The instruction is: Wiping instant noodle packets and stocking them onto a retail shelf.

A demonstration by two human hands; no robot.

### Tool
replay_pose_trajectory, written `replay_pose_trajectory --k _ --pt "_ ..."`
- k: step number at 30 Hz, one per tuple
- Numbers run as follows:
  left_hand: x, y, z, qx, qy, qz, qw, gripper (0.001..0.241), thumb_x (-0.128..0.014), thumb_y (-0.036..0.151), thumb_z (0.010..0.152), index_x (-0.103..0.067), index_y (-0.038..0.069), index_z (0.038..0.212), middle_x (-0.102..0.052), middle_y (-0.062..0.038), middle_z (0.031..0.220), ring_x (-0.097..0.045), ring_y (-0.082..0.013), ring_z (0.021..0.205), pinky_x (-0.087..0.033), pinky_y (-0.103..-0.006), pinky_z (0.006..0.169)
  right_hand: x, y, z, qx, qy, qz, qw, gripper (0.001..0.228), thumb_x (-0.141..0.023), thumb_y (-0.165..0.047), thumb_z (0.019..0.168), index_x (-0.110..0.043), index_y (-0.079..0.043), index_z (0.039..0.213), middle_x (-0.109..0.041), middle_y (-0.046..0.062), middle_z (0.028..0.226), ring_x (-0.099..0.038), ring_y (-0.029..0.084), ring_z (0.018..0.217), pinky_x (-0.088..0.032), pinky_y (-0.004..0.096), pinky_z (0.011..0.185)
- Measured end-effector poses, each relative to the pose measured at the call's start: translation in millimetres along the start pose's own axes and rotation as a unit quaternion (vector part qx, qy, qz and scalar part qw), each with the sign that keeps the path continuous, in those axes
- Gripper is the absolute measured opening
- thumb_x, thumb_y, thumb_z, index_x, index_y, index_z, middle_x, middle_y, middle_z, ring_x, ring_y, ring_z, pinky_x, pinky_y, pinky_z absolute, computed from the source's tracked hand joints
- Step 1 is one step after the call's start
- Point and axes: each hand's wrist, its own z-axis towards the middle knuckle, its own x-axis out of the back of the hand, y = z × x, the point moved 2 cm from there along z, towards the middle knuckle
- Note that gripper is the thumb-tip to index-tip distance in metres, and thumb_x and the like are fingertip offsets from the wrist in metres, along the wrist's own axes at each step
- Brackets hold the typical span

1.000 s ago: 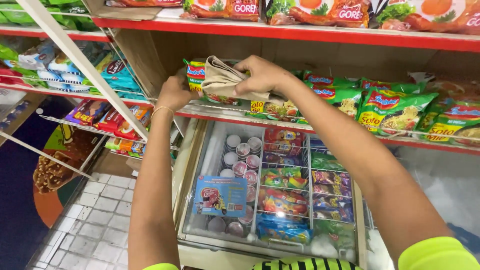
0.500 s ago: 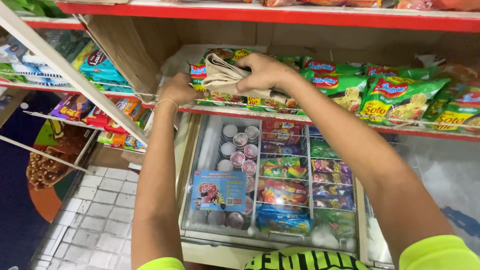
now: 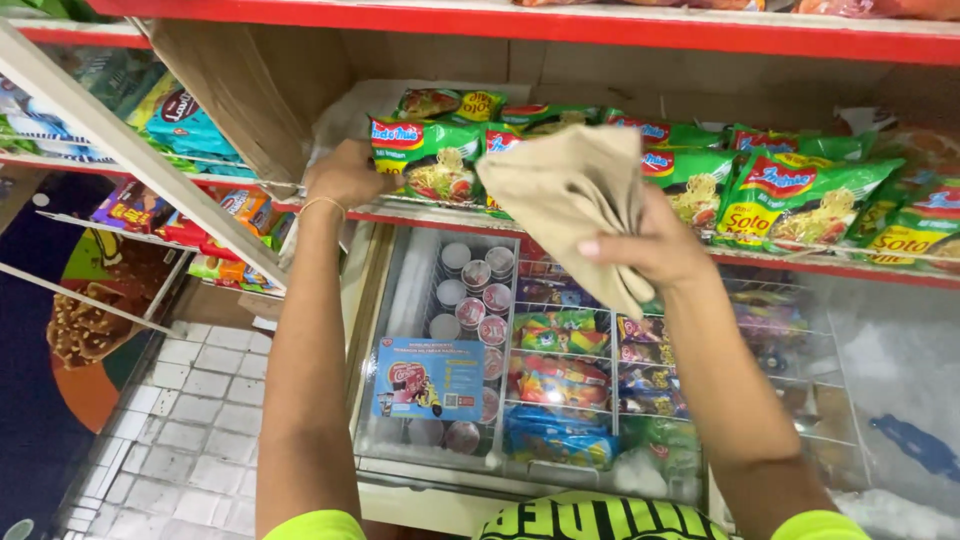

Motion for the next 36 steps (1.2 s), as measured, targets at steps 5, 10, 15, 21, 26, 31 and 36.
replay_pose_trajectory --k 5,10,15,21,26,31,36 --pt "2 -1 2 -0.029 -0.008 -0.031 0.999 0.042 -0.079 0.042 0.075 -0.078 0.020 0.111 -0.077 -0.009 0.103 -0.068 -0.0327 0.114 -0.051 -0.0447 0.097 44 64 -96 -0.103 0.164 0.068 0.979 0.065 -0.082 0.003 0.062 -0.065 0.005 0.124 -0.074 0.017 0.101 -0.075 0.029 0.087 -0.063 0.043 0.077" --pt "1 0 -3 -0.058 0.002 -0.055 0.997 0.039 -0.083 0.038 0.075 -0.080 0.014 0.107 -0.076 -0.015 0.096 -0.070 -0.0356 0.107 -0.052 -0.0456 0.093 76 119 -174 -0.156 0.251 0.074 0.952 0.051 -0.081 -0.001 0.070 -0.070 0.003 0.119 -0.074 0.017 0.098 -0.075 0.028 0.082 -0.062 0.044 0.073" --pt "-9 -11 11 -0.053 -0.004 -0.033 0.998 0.041 -0.082 0.040 0.075 -0.080 0.013 0.105 -0.076 -0.019 0.098 -0.069 -0.0388 0.109 -0.052 -0.0472 0.091 76 147 -209 -0.180 0.265 0.104 0.942 0.049 -0.080 0.000 0.069 -0.070 0.002 0.117 -0.075 0.017 0.094 -0.076 0.028 0.079 -0.062 0.044 0.070" --pt "-5 -6 3 -0.040 -0.003 -0.024 0.999 0.042 -0.083 0.044 0.076 -0.080 0.017 0.108 -0.077 -0.014 0.099 -0.069 -0.0358 0.111 -0.052 -0.0457 0.094 57 177 -226 -0.217 0.240 0.137 0.936 0.044 -0.084 0.001 0.067 -0.073 0.003 0.110 -0.077 0.018 0.092 -0.076 0.030 0.076 -0.063 0.045 0.067" --pt "-9 -14 10 -0.047 -0.005 -0.048 0.998 0.039 -0.084 0.041 0.076 -0.080 0.020 0.109 -0.076 -0.008 0.092 -0.071 -0.0291 0.102 -0.051 -0.0404 0.091 38 189 -228 -0.237 0.212 0.151 0.936 0.045 -0.085 0.002 0.067 -0.072 0.005 0.110 -0.077 0.021 0.090 -0.077 0.032 0.074 -0.063 0.046 0.067" --pt "-10 -15 8 -0.058 -0.002 -0.060 0.997 0.037 -0.085 0.041 0.077 -0.080 0.021 0.109 -0.076 -0.006 0.090 -0.072 -0.0281 0.101 -0.052 -0.0397 0.090 30 204 -242 -0.251 0.192 0.157 0.936 0.044 -0.085 0.004 0.068 -0.072 0.004 0.111 -0.078 0.019 0.093 -0.077 0.030 0.076 -0.064 0.044 0.068" --pt "-6 -9 1 -0.048 0.023 -0.017 0.998 0.043 -0.083 0.049 0.074 -0.079 0.023 0.108 -0.077 -0.007 0.102 -0.069 -0.0341 0.110 -0.051 -0.0441 0.097 43 223 -274 -0.314 0.239 0.182 0.901 0.048 -0.082 0.002 0.070 -0.069 0.009 0.115 -0.076 0.029 0.098 -0.077 0.038 0.079 -0.063 0.051 0.072"
